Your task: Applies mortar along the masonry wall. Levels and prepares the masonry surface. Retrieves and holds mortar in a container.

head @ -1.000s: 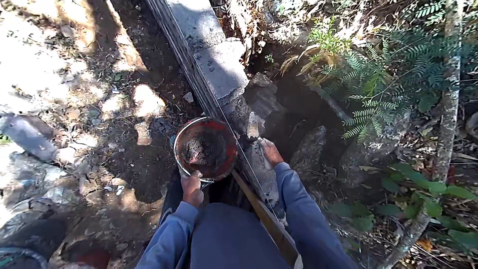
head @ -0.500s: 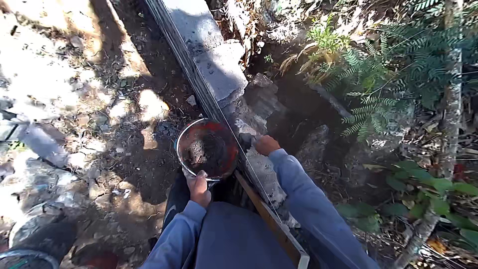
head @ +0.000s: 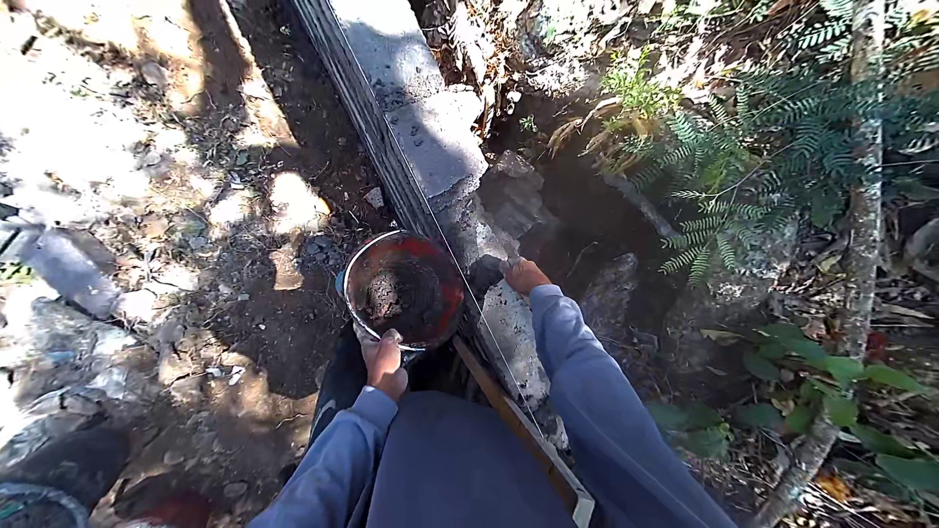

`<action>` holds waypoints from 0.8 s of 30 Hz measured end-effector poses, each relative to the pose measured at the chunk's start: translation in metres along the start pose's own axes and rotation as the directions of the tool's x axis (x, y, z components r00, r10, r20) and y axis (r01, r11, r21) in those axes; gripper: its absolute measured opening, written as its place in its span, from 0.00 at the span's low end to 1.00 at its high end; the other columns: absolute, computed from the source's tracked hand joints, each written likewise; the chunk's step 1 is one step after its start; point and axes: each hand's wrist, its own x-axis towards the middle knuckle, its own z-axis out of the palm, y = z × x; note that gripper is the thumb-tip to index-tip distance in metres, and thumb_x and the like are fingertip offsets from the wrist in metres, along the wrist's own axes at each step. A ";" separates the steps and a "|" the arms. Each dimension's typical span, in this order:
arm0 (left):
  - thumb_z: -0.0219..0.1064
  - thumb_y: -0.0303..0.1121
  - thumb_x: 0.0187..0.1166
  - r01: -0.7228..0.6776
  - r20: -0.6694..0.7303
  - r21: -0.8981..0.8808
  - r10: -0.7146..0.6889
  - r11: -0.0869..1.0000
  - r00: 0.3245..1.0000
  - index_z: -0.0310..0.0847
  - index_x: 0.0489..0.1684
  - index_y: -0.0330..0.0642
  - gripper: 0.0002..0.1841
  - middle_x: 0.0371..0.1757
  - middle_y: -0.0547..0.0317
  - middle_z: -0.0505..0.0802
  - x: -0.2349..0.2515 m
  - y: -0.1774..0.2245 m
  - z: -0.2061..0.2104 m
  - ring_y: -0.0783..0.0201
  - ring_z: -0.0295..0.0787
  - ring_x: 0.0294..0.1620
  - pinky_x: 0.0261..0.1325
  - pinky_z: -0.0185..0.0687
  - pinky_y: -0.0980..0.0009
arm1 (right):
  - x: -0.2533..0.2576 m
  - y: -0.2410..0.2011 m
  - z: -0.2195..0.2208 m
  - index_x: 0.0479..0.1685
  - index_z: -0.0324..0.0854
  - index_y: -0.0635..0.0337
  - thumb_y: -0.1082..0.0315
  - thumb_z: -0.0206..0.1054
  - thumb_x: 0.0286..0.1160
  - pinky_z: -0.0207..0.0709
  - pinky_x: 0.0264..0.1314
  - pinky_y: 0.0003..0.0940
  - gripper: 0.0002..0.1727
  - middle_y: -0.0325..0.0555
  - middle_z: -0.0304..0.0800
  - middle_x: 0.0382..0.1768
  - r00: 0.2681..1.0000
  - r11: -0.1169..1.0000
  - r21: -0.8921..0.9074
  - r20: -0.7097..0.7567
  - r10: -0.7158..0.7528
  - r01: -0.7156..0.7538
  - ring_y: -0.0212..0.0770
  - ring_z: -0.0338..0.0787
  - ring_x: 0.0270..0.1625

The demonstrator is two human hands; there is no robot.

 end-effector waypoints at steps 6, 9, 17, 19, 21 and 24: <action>0.60 0.12 0.70 0.004 0.030 -0.020 -0.003 1.000 1.000 0.46 0.93 0.44 0.45 0.77 0.42 0.74 0.005 -0.003 -0.003 0.54 0.78 0.65 0.61 0.79 0.58 | -0.024 -0.027 -0.009 0.61 0.82 0.72 0.54 0.43 0.97 0.74 0.72 0.65 0.29 0.71 0.86 0.62 0.994 0.993 -0.045 -0.002 -0.112 0.111 0.66 0.86 0.69; 0.61 0.11 0.69 -0.013 0.028 0.001 0.013 1.000 1.000 0.43 0.94 0.44 0.47 0.80 0.42 0.72 0.005 -0.003 -0.007 0.55 0.76 0.68 0.65 0.77 0.59 | -0.020 -0.025 -0.025 0.67 0.80 0.71 0.55 0.42 0.98 0.76 0.70 0.60 0.29 0.68 0.87 0.62 0.986 0.995 -0.031 0.140 -0.090 0.095 0.61 0.88 0.64; 0.60 0.14 0.73 -0.011 0.058 -0.010 0.011 1.000 0.998 0.45 0.93 0.42 0.43 0.83 0.40 0.70 0.014 -0.001 -0.012 0.52 0.74 0.76 0.71 0.77 0.53 | 0.027 0.007 -0.074 0.67 0.78 0.62 0.51 0.39 0.98 0.79 0.39 0.42 0.28 0.50 0.82 0.39 0.974 0.960 0.257 0.223 0.050 -0.108 0.42 0.80 0.32; 0.59 0.14 0.72 -0.005 0.058 -0.024 0.007 1.000 0.998 0.45 0.93 0.43 0.44 0.83 0.41 0.70 0.015 0.002 -0.014 0.52 0.75 0.75 0.69 0.78 0.53 | 0.004 0.010 -0.061 0.62 0.80 0.65 0.51 0.40 0.98 0.77 0.41 0.45 0.29 0.53 0.82 0.40 0.967 0.974 0.125 0.201 0.160 -0.187 0.45 0.80 0.33; 0.60 0.13 0.73 0.001 0.052 -0.012 -0.001 1.000 0.999 0.47 0.92 0.42 0.42 0.80 0.41 0.73 0.017 0.007 -0.014 0.54 0.75 0.72 0.68 0.77 0.56 | -0.012 0.027 -0.045 0.58 0.84 0.68 0.53 0.47 0.95 0.81 0.49 0.57 0.27 0.63 0.88 0.44 0.996 0.994 0.065 0.000 0.094 -0.093 0.56 0.88 0.42; 0.59 0.14 0.75 -0.017 0.064 0.004 0.016 1.000 0.998 0.49 0.90 0.38 0.39 0.76 0.41 0.75 0.017 0.009 -0.011 0.56 0.78 0.66 0.65 0.78 0.62 | -0.038 0.022 -0.012 0.62 0.84 0.64 0.52 0.52 0.92 0.78 0.65 0.70 0.24 0.70 0.91 0.53 0.967 0.990 -0.070 -0.212 -0.138 0.126 0.69 0.90 0.60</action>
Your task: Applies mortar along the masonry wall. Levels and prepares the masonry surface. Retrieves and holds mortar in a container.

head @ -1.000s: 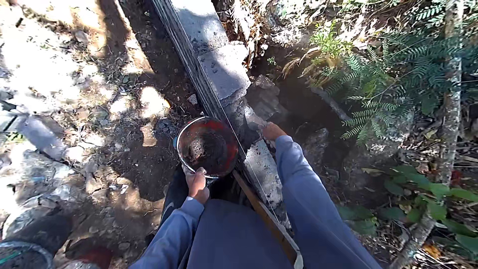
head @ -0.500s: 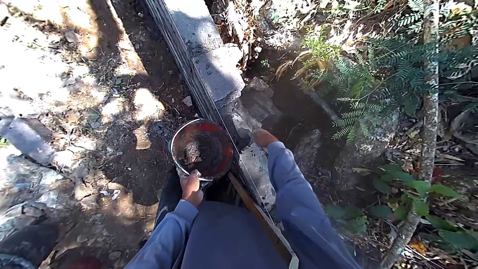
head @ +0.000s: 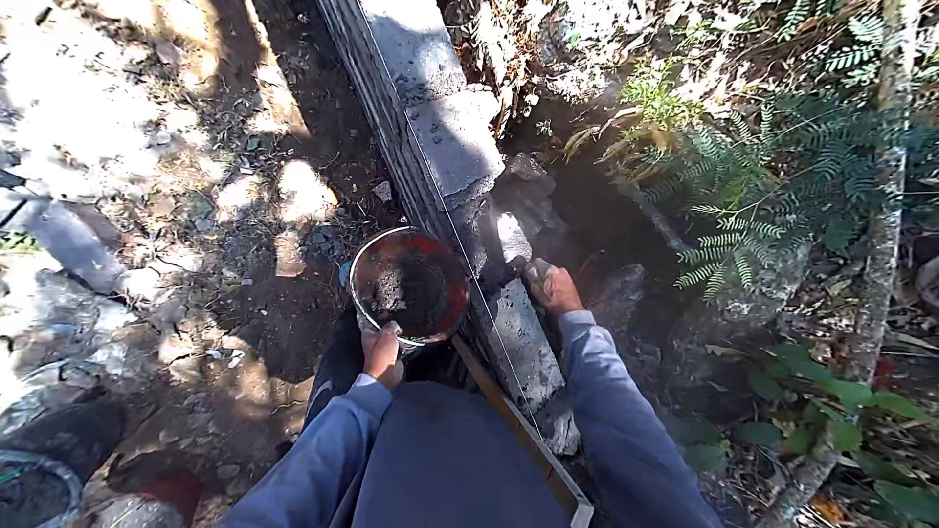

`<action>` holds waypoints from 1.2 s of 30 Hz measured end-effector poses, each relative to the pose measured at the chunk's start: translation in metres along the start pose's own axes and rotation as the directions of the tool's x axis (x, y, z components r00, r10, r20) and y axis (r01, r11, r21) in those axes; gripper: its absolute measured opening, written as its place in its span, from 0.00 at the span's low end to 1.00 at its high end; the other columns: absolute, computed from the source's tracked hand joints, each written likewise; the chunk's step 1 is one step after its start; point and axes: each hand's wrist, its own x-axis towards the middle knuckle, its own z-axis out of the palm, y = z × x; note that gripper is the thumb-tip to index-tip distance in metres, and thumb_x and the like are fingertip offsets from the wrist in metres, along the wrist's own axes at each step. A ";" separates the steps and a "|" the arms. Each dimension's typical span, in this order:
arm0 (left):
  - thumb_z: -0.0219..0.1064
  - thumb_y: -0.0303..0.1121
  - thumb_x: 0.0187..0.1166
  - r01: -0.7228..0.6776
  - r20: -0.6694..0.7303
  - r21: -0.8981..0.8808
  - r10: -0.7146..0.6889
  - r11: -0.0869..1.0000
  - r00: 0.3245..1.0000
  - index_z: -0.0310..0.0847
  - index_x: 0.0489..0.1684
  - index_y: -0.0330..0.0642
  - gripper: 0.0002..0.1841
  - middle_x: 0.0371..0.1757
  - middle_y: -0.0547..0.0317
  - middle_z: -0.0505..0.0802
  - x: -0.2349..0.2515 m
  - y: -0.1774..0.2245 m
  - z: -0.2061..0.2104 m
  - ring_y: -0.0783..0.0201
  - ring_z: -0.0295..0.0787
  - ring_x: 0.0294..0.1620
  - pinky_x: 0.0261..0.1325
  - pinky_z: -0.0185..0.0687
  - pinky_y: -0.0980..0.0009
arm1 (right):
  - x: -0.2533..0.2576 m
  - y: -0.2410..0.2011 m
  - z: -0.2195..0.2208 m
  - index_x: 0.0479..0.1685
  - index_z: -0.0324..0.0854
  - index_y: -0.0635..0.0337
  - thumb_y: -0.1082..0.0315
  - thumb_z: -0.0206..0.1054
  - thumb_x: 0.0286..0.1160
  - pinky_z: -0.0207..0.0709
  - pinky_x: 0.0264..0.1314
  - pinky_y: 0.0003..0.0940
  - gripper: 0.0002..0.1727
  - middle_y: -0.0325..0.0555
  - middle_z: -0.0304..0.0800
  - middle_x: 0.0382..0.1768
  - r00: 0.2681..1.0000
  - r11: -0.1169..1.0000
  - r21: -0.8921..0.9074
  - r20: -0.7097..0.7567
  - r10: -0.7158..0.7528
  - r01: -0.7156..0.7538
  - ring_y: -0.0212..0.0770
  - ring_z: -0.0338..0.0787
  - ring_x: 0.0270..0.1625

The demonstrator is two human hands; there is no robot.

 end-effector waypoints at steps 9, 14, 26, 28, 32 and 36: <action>0.59 0.17 0.75 0.044 0.006 0.002 -0.044 0.999 0.999 0.39 0.94 0.45 0.44 0.77 0.37 0.72 0.004 0.003 0.000 0.49 0.79 0.65 0.55 0.84 0.49 | -0.019 -0.055 0.039 0.80 0.74 0.59 0.53 0.44 0.94 0.78 0.67 0.68 0.28 0.67 0.87 0.66 0.984 0.948 -0.315 0.176 0.006 0.050 0.68 0.87 0.69; 0.60 0.16 0.73 0.025 -0.002 0.006 -0.025 1.000 1.000 0.48 0.90 0.39 0.40 0.68 0.38 0.77 0.012 0.000 -0.014 0.52 0.81 0.56 0.51 0.83 0.54 | -0.034 -0.064 0.007 0.66 0.83 0.57 0.49 0.41 0.94 0.77 0.66 0.67 0.29 0.62 0.91 0.60 0.988 0.984 -0.105 0.038 0.151 -0.146 0.64 0.88 0.67; 0.58 0.17 0.77 -0.025 -0.147 -0.036 0.019 0.999 0.989 0.59 0.83 0.37 0.31 0.65 0.42 0.79 0.033 0.024 -0.057 0.57 0.80 0.57 0.54 0.82 0.57 | -0.026 -0.146 0.122 0.82 0.71 0.58 0.47 0.47 0.93 0.75 0.77 0.60 0.30 0.60 0.89 0.66 0.979 0.898 0.393 0.120 0.166 -0.200 0.58 0.87 0.72; 0.59 0.17 0.78 -0.039 -0.158 -0.009 0.037 0.999 0.987 0.62 0.81 0.35 0.29 0.62 0.43 0.81 0.037 0.030 -0.069 0.58 0.80 0.55 0.54 0.81 0.58 | -0.030 -0.124 0.145 0.83 0.69 0.61 0.48 0.47 0.94 0.76 0.75 0.62 0.31 0.64 0.88 0.66 0.954 0.847 0.440 0.119 0.275 -0.299 0.62 0.87 0.71; 0.60 0.15 0.73 -0.028 -0.193 -0.084 0.011 0.996 0.981 0.68 0.72 0.33 0.25 0.50 0.45 0.83 0.040 0.039 -0.092 0.58 0.82 0.45 0.45 0.83 0.59 | -0.076 -0.112 0.156 0.81 0.69 0.67 0.52 0.45 0.96 0.74 0.77 0.60 0.30 0.68 0.86 0.67 0.958 0.880 0.380 0.141 0.249 -0.285 0.64 0.85 0.72; 0.59 0.14 0.73 -0.100 -0.194 -0.141 0.071 0.985 0.978 0.63 0.80 0.34 0.31 0.63 0.42 0.82 0.028 0.034 -0.100 0.56 0.83 0.56 0.56 0.83 0.58 | -0.109 -0.142 0.112 0.69 0.81 0.69 0.54 0.47 0.92 0.83 0.63 0.59 0.28 0.63 0.93 0.53 0.960 0.943 0.243 -0.221 -0.175 0.228 0.60 0.94 0.57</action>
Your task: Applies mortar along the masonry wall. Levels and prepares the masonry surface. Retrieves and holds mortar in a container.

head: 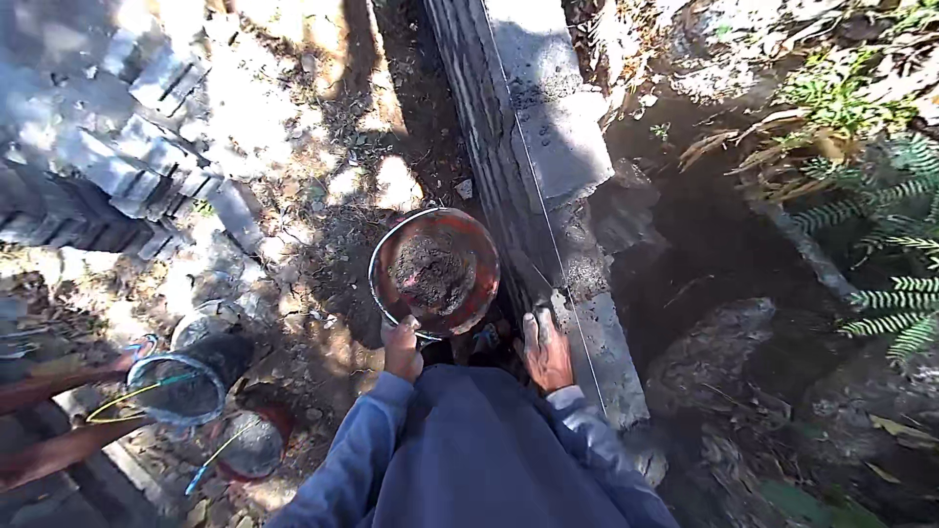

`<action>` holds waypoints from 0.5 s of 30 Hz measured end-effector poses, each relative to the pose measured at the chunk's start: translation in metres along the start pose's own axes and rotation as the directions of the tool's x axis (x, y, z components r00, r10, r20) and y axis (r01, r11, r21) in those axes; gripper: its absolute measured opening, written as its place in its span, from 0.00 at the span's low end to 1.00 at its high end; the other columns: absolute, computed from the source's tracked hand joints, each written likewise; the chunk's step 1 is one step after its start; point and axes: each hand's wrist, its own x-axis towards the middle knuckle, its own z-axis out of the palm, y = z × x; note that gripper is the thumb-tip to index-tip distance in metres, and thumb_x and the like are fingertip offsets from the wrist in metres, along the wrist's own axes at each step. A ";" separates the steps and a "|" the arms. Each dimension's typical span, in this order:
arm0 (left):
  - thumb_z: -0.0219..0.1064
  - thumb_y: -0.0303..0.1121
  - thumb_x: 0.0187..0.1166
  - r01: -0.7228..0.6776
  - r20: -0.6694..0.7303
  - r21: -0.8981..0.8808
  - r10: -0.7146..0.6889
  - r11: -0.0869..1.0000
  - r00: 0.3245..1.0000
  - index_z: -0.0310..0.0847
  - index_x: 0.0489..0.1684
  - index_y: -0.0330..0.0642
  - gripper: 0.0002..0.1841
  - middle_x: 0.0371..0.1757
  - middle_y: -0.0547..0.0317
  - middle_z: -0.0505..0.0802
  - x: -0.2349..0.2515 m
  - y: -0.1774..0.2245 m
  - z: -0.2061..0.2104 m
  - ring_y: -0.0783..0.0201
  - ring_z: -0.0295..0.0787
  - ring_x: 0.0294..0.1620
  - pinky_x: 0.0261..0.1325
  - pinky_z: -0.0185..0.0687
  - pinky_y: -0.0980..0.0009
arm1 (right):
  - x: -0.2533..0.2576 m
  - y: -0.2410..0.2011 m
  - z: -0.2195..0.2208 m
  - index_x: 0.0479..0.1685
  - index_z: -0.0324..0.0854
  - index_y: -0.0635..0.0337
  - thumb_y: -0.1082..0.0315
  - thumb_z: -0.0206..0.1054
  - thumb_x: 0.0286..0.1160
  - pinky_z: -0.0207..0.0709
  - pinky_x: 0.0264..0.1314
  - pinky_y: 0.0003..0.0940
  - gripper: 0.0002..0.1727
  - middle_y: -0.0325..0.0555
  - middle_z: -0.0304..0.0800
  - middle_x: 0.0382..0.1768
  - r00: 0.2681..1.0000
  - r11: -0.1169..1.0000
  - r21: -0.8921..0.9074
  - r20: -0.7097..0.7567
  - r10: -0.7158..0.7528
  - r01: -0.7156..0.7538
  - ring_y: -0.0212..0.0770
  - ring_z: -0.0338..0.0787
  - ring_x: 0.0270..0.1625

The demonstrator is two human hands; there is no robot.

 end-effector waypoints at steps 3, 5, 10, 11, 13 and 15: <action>0.58 0.16 0.75 -0.087 0.025 0.012 0.087 0.996 0.996 0.53 0.89 0.34 0.37 0.76 0.37 0.77 -0.021 -0.004 -0.001 0.54 0.79 0.68 0.69 0.78 0.59 | 0.035 -0.073 -0.039 0.75 0.76 0.61 0.52 0.44 0.94 0.82 0.59 0.64 0.27 0.64 0.88 0.64 0.945 0.928 -0.337 0.323 -0.046 0.160 0.65 0.92 0.60; 0.58 0.16 0.73 -0.153 0.068 0.001 0.152 0.988 0.986 0.54 0.87 0.31 0.36 0.74 0.38 0.78 -0.040 -0.003 -0.001 0.57 0.81 0.66 0.68 0.79 0.63 | 0.060 -0.107 -0.040 0.79 0.70 0.62 0.57 0.48 0.93 0.82 0.59 0.66 0.25 0.67 0.85 0.66 0.926 0.879 -0.445 0.378 0.011 0.171 0.69 0.90 0.62; 0.61 0.20 0.65 -0.341 0.218 0.018 0.329 0.940 0.919 0.48 0.93 0.38 0.46 0.83 0.42 0.74 -0.054 0.007 -0.001 0.60 0.79 0.73 0.70 0.79 0.64 | 0.065 -0.137 -0.023 0.79 0.70 0.71 0.69 0.53 0.89 0.81 0.63 0.64 0.23 0.72 0.80 0.69 0.880 0.825 -0.441 0.456 -0.133 0.353 0.70 0.86 0.67; 0.61 0.19 0.65 -0.343 0.220 0.003 0.334 0.939 0.916 0.46 0.94 0.40 0.47 0.85 0.42 0.71 -0.052 0.008 -0.001 0.59 0.78 0.73 0.69 0.80 0.63 | 0.060 -0.140 -0.026 0.78 0.71 0.72 0.71 0.53 0.89 0.80 0.64 0.65 0.22 0.73 0.81 0.69 0.837 0.778 -0.449 0.518 -0.174 0.439 0.70 0.86 0.67; 0.61 0.17 0.68 -0.288 0.206 -0.049 0.291 0.956 0.934 0.45 0.94 0.41 0.46 0.83 0.41 0.72 -0.057 0.008 0.000 0.57 0.80 0.70 0.64 0.82 0.61 | 0.041 -0.142 -0.034 0.70 0.77 0.74 0.74 0.53 0.88 0.78 0.65 0.67 0.19 0.73 0.83 0.66 0.737 0.681 -0.443 0.641 -0.214 0.583 0.71 0.85 0.68; 0.60 0.16 0.72 -0.193 0.194 -0.099 0.209 0.976 0.958 0.46 0.93 0.39 0.43 0.77 0.38 0.76 -0.069 0.008 0.002 0.55 0.83 0.63 0.58 0.85 0.59 | 0.030 -0.147 -0.053 0.67 0.80 0.71 0.72 0.54 0.88 0.77 0.67 0.67 0.18 0.70 0.84 0.65 0.758 0.678 -0.470 0.621 -0.201 0.565 0.70 0.84 0.69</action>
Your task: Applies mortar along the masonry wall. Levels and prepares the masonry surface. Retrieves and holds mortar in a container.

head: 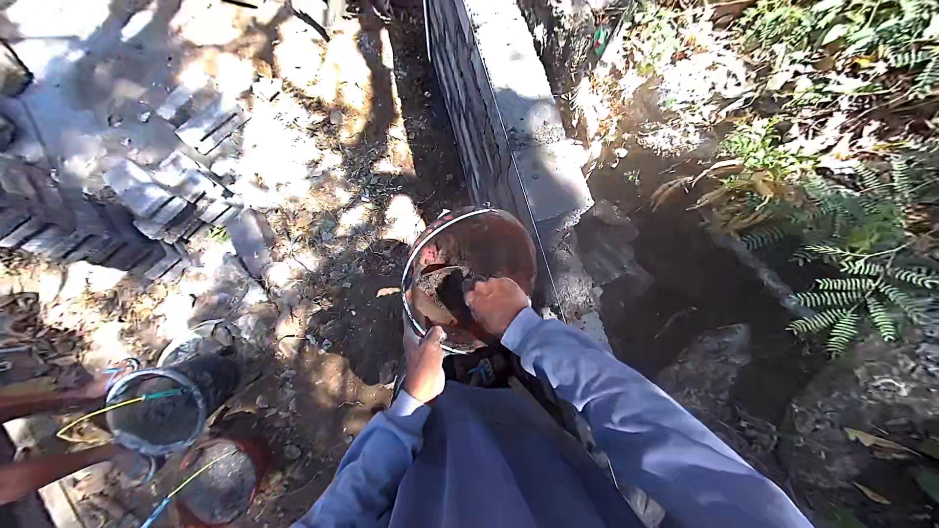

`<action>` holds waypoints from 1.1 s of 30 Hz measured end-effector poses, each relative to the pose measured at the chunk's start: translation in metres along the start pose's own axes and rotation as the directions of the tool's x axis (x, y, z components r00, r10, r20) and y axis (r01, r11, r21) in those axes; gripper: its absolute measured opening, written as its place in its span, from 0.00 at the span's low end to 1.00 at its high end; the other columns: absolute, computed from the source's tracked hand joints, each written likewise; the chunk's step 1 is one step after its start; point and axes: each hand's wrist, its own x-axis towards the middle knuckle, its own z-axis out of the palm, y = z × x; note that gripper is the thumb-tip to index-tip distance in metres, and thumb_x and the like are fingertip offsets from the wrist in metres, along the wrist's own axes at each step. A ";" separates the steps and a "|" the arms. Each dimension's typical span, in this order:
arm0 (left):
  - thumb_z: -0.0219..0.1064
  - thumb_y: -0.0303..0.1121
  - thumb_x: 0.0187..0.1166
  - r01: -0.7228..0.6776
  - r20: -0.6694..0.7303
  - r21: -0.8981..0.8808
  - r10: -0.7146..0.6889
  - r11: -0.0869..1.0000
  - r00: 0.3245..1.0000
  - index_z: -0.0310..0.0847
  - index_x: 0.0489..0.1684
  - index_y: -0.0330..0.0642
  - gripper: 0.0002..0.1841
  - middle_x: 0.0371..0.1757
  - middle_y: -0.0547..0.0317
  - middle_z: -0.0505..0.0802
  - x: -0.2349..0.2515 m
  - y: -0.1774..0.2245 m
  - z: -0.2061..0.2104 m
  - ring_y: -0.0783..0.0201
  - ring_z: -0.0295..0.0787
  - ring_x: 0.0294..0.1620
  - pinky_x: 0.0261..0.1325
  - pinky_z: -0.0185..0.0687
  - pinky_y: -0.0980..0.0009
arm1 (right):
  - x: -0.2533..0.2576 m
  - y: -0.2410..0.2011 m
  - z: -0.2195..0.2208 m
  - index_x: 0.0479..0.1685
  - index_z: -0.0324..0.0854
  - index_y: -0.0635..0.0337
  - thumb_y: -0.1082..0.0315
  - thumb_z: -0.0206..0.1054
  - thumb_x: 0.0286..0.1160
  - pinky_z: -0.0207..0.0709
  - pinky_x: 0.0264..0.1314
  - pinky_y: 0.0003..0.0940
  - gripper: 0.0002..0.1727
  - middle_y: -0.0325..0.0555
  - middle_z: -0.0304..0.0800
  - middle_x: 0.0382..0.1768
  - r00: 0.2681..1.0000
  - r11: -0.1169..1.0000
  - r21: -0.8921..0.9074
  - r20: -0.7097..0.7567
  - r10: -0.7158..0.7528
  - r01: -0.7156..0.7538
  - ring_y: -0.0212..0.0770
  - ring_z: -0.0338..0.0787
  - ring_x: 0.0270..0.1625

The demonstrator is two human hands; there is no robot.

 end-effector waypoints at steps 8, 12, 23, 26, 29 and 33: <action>0.58 0.19 0.78 0.080 0.081 -0.096 -0.073 0.992 0.994 0.48 0.90 0.39 0.37 0.73 0.37 0.77 -0.029 -0.001 0.020 0.50 0.84 0.63 0.56 0.88 0.52 | -0.032 0.002 -0.001 0.64 0.80 0.75 0.79 0.55 0.83 0.81 0.60 0.66 0.16 0.74 0.83 0.62 0.990 0.993 -0.108 -0.135 0.033 -0.048 0.72 0.86 0.63; 0.58 0.19 0.78 0.046 0.076 -0.048 -0.043 0.998 0.996 0.44 0.93 0.40 0.40 0.80 0.37 0.73 -0.034 -0.007 0.022 0.51 0.80 0.70 0.64 0.85 0.54 | -0.043 0.014 -0.017 0.60 0.83 0.72 0.77 0.60 0.82 0.81 0.58 0.65 0.14 0.72 0.84 0.61 0.967 0.981 -0.140 -0.233 0.102 -0.138 0.72 0.86 0.62; 0.59 0.20 0.76 0.029 0.014 -0.098 -0.028 0.995 1.000 0.44 0.93 0.42 0.41 0.80 0.37 0.72 -0.042 -0.002 0.027 0.52 0.80 0.70 0.63 0.85 0.55 | -0.111 0.059 0.004 0.68 0.77 0.66 0.54 0.43 0.95 0.82 0.56 0.68 0.26 0.67 0.87 0.59 0.999 0.982 -0.186 0.036 -0.009 0.015 0.70 0.90 0.59; 0.59 0.19 0.77 0.052 -0.002 -0.120 -0.053 0.991 0.999 0.44 0.93 0.43 0.41 0.79 0.37 0.73 -0.048 -0.001 0.028 0.50 0.81 0.69 0.60 0.86 0.53 | -0.085 0.066 0.006 0.72 0.75 0.68 0.64 0.48 0.93 0.81 0.59 0.68 0.21 0.71 0.85 0.63 0.988 0.974 -0.173 0.016 0.150 -0.145 0.72 0.88 0.63; 0.59 0.20 0.78 0.044 0.011 -0.090 -0.043 0.995 0.999 0.44 0.93 0.42 0.40 0.81 0.37 0.72 -0.055 -0.006 0.034 0.50 0.80 0.71 0.63 0.85 0.54 | -0.066 0.066 -0.014 0.71 0.77 0.67 0.66 0.54 0.89 0.83 0.56 0.65 0.20 0.68 0.86 0.62 0.977 0.972 -0.160 -0.158 0.145 -0.170 0.69 0.89 0.60; 0.60 0.19 0.74 -0.061 0.015 -0.035 0.062 0.997 0.998 0.45 0.93 0.38 0.42 0.84 0.38 0.70 -0.061 -0.014 0.035 0.53 0.76 0.78 0.73 0.80 0.57 | -0.055 0.048 -0.035 0.62 0.83 0.72 0.72 0.62 0.82 0.81 0.57 0.68 0.16 0.71 0.87 0.60 0.960 0.970 -0.117 -0.210 0.187 -0.214 0.72 0.88 0.61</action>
